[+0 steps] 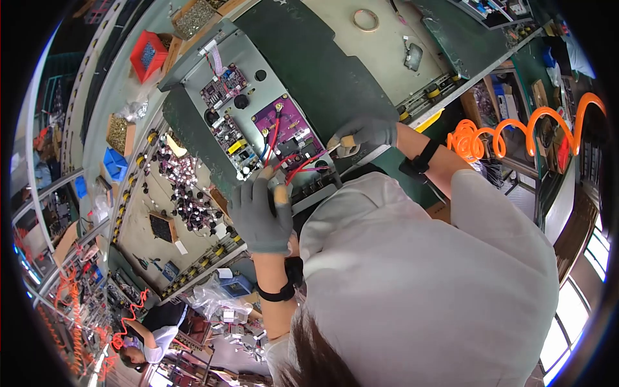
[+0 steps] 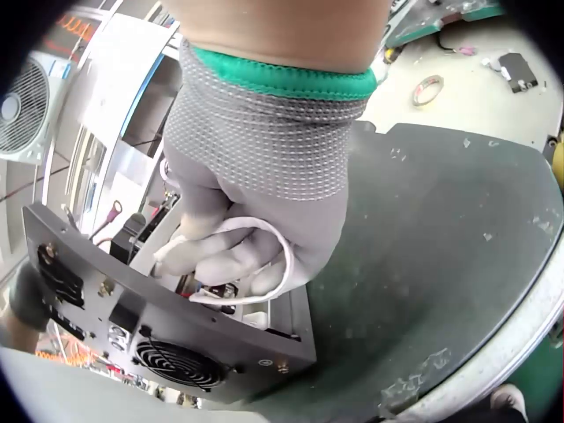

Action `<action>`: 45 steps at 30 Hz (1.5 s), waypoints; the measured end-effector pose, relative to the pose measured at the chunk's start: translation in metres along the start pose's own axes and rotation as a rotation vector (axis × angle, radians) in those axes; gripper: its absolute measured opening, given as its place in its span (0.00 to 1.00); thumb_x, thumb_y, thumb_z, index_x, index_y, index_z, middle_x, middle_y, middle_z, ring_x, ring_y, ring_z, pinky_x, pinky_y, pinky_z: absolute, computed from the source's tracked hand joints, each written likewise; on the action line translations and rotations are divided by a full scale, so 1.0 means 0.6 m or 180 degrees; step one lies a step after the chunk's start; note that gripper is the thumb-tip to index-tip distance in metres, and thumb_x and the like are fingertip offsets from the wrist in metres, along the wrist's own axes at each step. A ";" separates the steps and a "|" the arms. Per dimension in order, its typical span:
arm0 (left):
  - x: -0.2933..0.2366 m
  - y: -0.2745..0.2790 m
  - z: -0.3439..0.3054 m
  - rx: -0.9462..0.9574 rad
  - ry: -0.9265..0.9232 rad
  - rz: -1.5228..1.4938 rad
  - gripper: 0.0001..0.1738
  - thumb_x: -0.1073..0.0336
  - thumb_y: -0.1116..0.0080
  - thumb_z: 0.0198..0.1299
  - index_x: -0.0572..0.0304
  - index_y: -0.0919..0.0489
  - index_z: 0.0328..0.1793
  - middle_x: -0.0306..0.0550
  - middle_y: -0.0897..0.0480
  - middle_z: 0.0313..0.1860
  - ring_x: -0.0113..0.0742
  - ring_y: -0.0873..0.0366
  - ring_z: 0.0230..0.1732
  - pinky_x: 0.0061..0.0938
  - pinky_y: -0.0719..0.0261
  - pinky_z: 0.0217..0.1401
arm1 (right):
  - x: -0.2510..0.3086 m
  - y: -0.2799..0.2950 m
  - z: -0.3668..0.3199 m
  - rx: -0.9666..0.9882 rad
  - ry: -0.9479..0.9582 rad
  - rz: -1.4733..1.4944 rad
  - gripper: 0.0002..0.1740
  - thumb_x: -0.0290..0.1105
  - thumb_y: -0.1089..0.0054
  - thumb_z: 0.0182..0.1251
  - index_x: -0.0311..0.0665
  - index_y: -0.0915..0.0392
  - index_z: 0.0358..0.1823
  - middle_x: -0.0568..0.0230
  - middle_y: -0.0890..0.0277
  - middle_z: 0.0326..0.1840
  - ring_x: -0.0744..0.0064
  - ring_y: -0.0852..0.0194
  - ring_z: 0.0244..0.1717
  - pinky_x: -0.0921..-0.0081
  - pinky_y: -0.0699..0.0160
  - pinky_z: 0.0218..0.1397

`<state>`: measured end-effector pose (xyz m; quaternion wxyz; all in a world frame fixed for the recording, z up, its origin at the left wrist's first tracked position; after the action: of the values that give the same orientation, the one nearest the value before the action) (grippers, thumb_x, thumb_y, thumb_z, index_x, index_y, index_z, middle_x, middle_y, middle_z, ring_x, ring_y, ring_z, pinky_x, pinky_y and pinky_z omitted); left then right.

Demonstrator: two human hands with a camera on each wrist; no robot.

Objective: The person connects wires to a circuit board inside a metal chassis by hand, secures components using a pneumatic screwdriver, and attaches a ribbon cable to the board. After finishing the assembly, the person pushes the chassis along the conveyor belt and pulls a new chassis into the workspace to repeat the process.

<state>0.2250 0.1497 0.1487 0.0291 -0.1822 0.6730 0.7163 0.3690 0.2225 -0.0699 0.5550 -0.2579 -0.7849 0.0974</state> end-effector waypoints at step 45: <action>0.011 0.014 -0.010 -0.0423 0.0009 -0.0071 0.15 0.57 0.47 0.54 0.55 0.21 0.43 0.46 0.24 0.32 0.46 0.28 0.36 0.38 0.32 0.39 | -0.038 -0.047 0.105 0.1216 -0.0038 -0.1267 0.12 0.34 0.41 0.54 0.29 0.21 0.30 0.69 0.27 0.20 0.78 0.35 0.24 0.74 0.35 0.26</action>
<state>0.2180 0.1416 0.1543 0.0239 -0.1922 0.6219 0.7587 0.3084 0.1953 -0.0994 0.5971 0.0114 -0.7908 0.1343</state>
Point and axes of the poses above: each hand's wrist, its own z-axis towards the middle knuckle, its own y-axis out of the back of the hand, x = y × z, the point moved 10 cm from there along z, towards the middle knuckle
